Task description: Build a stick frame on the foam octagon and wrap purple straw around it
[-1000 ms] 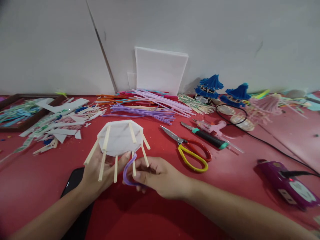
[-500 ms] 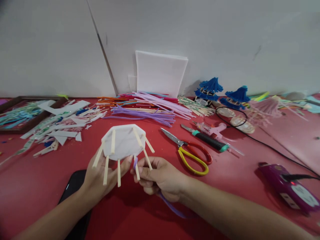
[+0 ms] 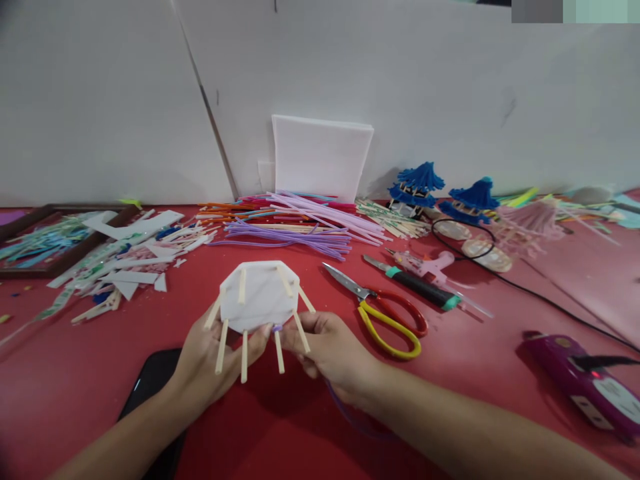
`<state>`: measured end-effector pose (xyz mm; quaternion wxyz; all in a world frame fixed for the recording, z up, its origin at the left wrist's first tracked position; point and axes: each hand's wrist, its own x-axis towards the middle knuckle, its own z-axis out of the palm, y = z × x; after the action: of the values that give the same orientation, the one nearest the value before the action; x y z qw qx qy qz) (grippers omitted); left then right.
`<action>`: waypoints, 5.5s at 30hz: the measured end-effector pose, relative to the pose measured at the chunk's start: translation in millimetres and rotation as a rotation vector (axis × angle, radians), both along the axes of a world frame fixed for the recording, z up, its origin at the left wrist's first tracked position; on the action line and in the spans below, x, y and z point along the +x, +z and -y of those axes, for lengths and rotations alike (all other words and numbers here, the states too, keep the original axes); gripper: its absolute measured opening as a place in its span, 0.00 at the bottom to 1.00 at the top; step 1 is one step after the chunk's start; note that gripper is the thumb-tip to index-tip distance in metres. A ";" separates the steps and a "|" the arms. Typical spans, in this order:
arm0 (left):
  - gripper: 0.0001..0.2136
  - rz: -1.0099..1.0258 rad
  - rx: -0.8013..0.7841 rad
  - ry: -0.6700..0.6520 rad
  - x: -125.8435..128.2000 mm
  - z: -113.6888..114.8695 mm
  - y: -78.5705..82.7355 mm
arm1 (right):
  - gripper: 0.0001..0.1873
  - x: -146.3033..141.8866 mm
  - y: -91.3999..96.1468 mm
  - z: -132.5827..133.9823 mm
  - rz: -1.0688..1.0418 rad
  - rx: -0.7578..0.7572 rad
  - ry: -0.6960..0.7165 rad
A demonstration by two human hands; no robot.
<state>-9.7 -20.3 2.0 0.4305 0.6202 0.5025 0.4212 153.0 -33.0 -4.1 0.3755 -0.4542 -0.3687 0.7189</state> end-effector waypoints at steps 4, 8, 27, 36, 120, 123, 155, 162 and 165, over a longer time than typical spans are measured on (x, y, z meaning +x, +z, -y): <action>0.10 -0.121 0.058 -0.009 1.8 1.1 8.6 | 0.16 0.5 3.2 -1.7 0.051 0.001 0.011; 0.05 -0.226 0.132 0.041 3.4 2.5 12.9 | 0.17 0.6 5.3 -0.6 0.082 -0.027 -0.022; 0.18 0.212 -0.324 -0.239 -1.8 -12.7 6.6 | 0.10 17.6 -7.6 5.0 0.923 1.452 -0.050; 0.15 0.465 -0.596 -0.340 -3.6 -9.6 5.8 | 0.09 17.7 -0.2 6.5 0.840 1.374 0.062; 0.11 0.454 -0.648 -0.268 -5.0 -12.8 0.4 | 0.06 36.8 9.6 -7.1 0.742 1.099 0.100; 0.11 0.475 -0.695 -0.230 -5.0 -12.3 0.1 | 0.05 37.8 8.7 -8.8 0.710 1.026 0.095; 0.08 0.440 -0.486 -0.029 -2.2 -15.8 -1.5 | 0.10 20.0 -5.6 7.9 0.955 1.219 0.068; 0.09 0.475 -0.449 -0.007 -2.2 -17.0 -3.4 | 0.09 12.0 -3.5 14.9 0.892 1.126 0.062; 0.10 0.489 -0.453 -0.001 -1.2 -16.4 -2.6 | 0.09 12.0 -1.2 14.2 0.880 1.127 0.072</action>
<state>-11.0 -3.9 -0.6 0.6653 0.3897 0.4649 0.4351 165.1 -47.3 -5.4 0.3454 -0.4263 -0.8162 0.1811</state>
